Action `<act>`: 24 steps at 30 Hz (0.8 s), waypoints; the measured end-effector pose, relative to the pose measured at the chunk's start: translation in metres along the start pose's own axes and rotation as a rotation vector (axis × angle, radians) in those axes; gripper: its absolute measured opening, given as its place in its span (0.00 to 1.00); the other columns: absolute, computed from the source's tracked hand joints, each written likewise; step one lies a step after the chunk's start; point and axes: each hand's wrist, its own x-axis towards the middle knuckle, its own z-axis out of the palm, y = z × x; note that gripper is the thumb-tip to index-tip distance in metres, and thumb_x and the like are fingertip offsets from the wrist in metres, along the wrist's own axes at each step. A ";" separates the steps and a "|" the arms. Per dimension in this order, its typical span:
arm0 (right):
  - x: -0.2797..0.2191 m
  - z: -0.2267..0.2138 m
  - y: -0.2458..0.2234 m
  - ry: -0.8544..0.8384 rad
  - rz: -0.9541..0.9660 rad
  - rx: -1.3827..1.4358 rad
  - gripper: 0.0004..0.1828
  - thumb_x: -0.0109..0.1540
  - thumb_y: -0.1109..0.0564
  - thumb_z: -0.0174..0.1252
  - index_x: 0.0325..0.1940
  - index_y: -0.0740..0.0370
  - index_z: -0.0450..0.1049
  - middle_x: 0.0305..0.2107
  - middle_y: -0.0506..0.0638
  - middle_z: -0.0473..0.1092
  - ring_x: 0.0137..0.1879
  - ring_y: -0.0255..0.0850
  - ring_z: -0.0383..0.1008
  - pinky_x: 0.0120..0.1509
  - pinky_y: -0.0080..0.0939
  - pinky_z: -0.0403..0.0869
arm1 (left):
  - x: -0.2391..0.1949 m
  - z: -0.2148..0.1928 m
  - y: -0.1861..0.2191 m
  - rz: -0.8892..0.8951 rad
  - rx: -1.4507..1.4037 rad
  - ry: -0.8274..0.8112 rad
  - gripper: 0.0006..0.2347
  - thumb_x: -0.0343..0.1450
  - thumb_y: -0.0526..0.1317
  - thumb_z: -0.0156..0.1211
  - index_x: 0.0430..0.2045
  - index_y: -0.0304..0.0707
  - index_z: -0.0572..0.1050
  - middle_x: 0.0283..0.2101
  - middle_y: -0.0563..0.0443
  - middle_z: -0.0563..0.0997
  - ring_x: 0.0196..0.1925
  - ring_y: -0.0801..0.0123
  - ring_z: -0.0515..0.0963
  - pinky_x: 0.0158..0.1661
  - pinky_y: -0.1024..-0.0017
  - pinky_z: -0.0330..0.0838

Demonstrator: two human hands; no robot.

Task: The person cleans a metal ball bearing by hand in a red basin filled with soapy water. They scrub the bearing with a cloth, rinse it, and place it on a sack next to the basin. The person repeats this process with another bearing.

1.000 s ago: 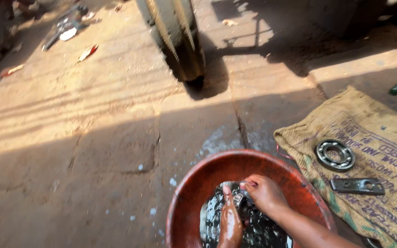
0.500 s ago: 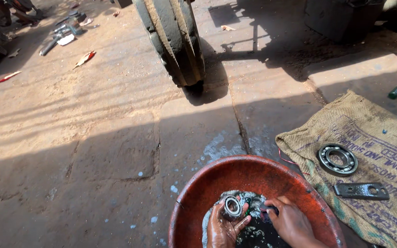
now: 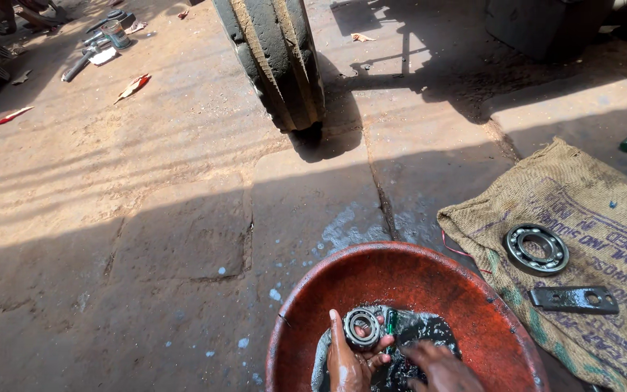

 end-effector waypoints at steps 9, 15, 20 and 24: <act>-0.018 -0.030 -0.007 -0.146 0.359 0.720 0.28 0.61 0.39 0.62 0.60 0.54 0.72 0.46 0.51 0.69 0.51 0.46 0.71 0.54 0.50 0.73 | 0.001 -0.014 -0.004 -0.008 0.013 -0.045 0.29 0.73 0.63 0.37 0.44 0.34 0.75 0.40 0.38 0.87 0.35 0.61 0.89 0.32 0.65 0.80; -0.040 -0.137 -0.076 -0.248 0.264 1.501 0.30 0.58 0.37 0.62 0.53 0.62 0.77 0.32 0.53 0.77 0.40 0.44 0.78 0.43 0.46 0.80 | -0.007 -0.010 -0.008 -0.129 0.126 0.122 0.29 0.74 0.63 0.43 0.44 0.32 0.78 0.38 0.38 0.87 0.34 0.60 0.88 0.32 0.68 0.79; -0.074 -0.218 -0.137 -0.181 0.121 1.584 0.22 0.57 0.45 0.64 0.50 0.57 0.71 0.37 0.48 0.77 0.44 0.38 0.81 0.46 0.46 0.81 | -0.011 0.004 -0.022 -0.084 0.133 0.084 0.29 0.73 0.64 0.42 0.47 0.35 0.75 0.37 0.38 0.84 0.36 0.56 0.88 0.33 0.64 0.81; -0.091 -0.261 -0.172 -0.110 -0.008 1.273 0.19 0.58 0.47 0.66 0.48 0.55 0.73 0.33 0.47 0.72 0.37 0.34 0.73 0.33 0.35 0.73 | -0.012 0.007 -0.023 -0.158 -0.004 -0.052 0.25 0.72 0.65 0.37 0.49 0.48 0.68 0.43 0.39 0.85 0.42 0.51 0.87 0.35 0.59 0.79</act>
